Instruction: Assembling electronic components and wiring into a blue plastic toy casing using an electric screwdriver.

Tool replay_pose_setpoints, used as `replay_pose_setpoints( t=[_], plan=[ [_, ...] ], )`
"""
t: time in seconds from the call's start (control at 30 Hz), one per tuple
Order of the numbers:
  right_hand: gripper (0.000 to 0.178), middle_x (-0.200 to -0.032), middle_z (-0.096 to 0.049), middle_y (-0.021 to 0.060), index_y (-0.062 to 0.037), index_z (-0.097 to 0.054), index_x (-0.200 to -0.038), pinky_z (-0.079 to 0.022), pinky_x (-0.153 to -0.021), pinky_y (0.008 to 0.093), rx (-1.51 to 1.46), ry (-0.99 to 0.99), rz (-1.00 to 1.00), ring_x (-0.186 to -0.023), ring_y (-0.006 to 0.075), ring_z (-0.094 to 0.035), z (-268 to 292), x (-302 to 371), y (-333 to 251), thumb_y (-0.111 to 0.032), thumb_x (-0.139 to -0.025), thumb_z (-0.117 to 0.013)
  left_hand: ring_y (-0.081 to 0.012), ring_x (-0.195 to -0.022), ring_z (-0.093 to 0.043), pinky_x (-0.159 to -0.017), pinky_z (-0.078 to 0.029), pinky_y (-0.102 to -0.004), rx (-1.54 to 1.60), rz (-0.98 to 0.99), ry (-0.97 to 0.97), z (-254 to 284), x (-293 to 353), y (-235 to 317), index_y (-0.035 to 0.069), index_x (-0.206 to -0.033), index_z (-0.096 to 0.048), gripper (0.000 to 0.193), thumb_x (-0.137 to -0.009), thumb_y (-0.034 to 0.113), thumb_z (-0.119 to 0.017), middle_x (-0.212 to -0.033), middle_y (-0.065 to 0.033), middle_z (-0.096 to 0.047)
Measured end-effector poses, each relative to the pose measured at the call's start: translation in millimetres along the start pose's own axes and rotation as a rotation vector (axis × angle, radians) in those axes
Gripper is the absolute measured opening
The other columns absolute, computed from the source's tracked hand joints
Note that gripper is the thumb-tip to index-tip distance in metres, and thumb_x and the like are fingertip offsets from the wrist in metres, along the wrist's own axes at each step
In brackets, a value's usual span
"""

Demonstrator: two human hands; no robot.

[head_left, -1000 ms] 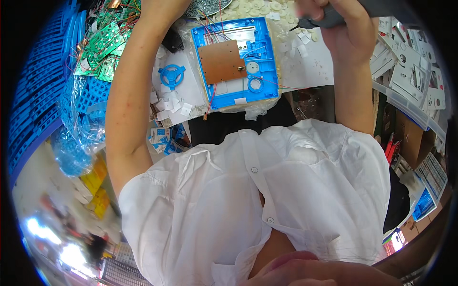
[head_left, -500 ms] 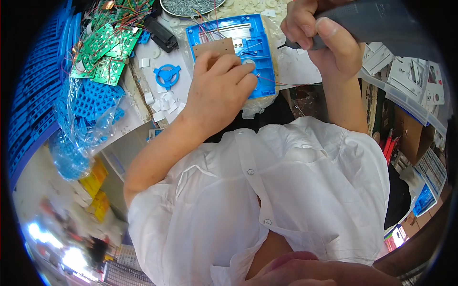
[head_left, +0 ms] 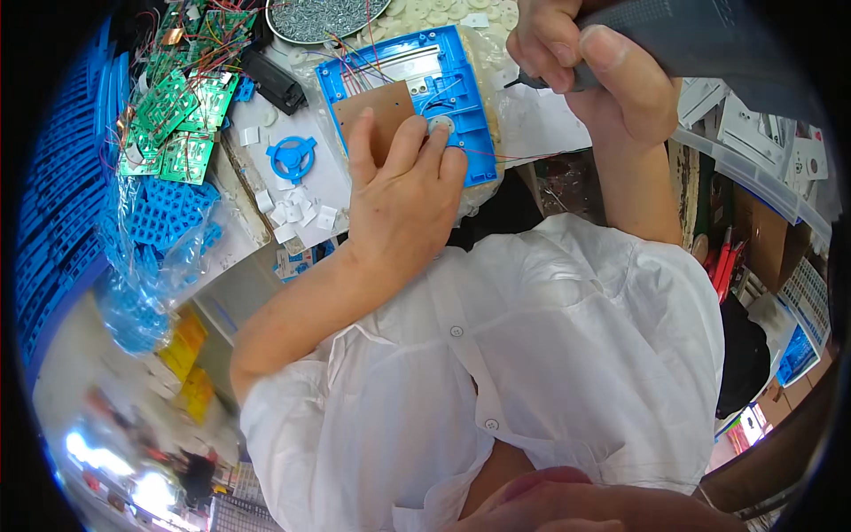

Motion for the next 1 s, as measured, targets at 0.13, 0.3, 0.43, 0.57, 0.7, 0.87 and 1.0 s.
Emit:
replay_pose_setpoints(
  t=[0.13,0.3,0.43,0.57,0.7,0.87,1.0],
  plan=[
    [0.039,-0.067,-0.053,0.0068,0.0033,-0.048,-0.114,-0.045,-0.05,0.0261,0.019,0.016,-0.012,-0.051,0.011,-0.048,-2.4,-1.0,-3.9,-0.012,-0.086,-0.071,-0.0219,-0.12,-0.059,-0.115,-0.023,-0.0637,-0.033,0.072,-0.063,5.9,-1.4,2.4,0.011,-0.093,-0.062,0.009,-0.086,0.015,-0.066,-0.124,-0.001,-0.07],
    [0.039,-0.067,-0.054,0.0068,0.0037,-0.048,-0.114,-0.045,-0.051,0.0258,0.06,0.015,0.012,-0.051,0.0108,-0.049,-1.2,-2.4,-5.6,-0.011,-0.085,-0.069,-0.0225,-0.122,-0.059,-0.116,-0.021,-0.0645,0.061,0.047,-0.048,5.7,-1.0,-4.0,0.011,-0.093,-0.061,0.014,-0.085,0.014,-0.072,-0.126,0.001,-0.07],
    [0.05,-0.077,-0.059,0.009,0.0065,-0.047,-0.125,-0.046,-0.055,0.0238,0.247,0.034,0.073,-0.058,0.0113,-0.053,2.8,-4.7,-14.7,-0.01,-0.084,-0.071,-0.0237,-0.122,-0.06,-0.116,-0.022,-0.0632,0.169,0.007,0.028,12.6,8.6,-15.8,0.011,-0.095,-0.061,0.023,-0.08,0.011,-0.078,-0.131,0.0004,-0.068],
    [0.067,-0.113,-0.06,0.0149,0.007,-0.042,-0.14,-0.048,-0.071,0.0257,0.389,0.013,0.261,-0.084,0.0146,-0.06,-3.3,-11.4,-24.2,-0.009,-0.083,-0.074,-0.0253,-0.122,-0.06,-0.115,-0.028,-0.0602,0.216,0.021,0.052,17.9,26.9,-31.4,0.011,-0.097,-0.06,0.027,-0.078,0.01,-0.079,-0.136,-0.0008,-0.066],
    [0.083,-0.144,-0.049,0.0185,0.0047,-0.034,-0.151,-0.047,-0.094,0.0344,0.755,-0.04,0.137,-0.113,0.0226,-0.059,20.8,18.9,2.7,-0.012,-0.083,-0.078,-0.0244,-0.121,-0.059,-0.112,-0.034,-0.0564,0.218,-0.059,0.103,13.5,25.4,-29.9,0.011,-0.094,-0.061,0.019,-0.079,0.011,-0.072,-0.132,-0.0019,-0.067],
    [0.084,-0.145,-0.048,0.0198,0.0021,-0.035,-0.151,-0.043,-0.104,0.0394,1.362,-0.045,-0.069,-0.121,0.0274,-0.057,21.6,57.8,35.7,-0.015,-0.082,-0.081,-0.0237,-0.119,-0.059,-0.109,-0.037,-0.0522,0.168,-0.084,0.018,9.0,11.4,-16.6,0.01,-0.093,-0.061,0.013,-0.083,0.012,-0.07,-0.13,-0.0013,-0.068],
    [0.079,-0.136,-0.057,0.0221,0.0021,-0.048,-0.147,-0.039,-0.11,0.0433,1.389,-0.063,-0.057,-0.127,0.0325,-0.051,2.7,67.7,52.1,-0.02,-0.08,-0.083,-0.0234,-0.116,-0.057,-0.106,-0.039,-0.0505,0.12,-0.104,0.017,4.4,6.5,-18.3,0.008,-0.092,-0.063,0.011,-0.083,0.014,-0.065,-0.118,-0.0046,-0.067]
  ],
)
Point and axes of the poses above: each hand's wrist, its own x-axis away from the middle knuckle, its own z-axis out of the back of the hand, y = z × x, the point moved 5 cm from there along -x, towards the middle knuckle
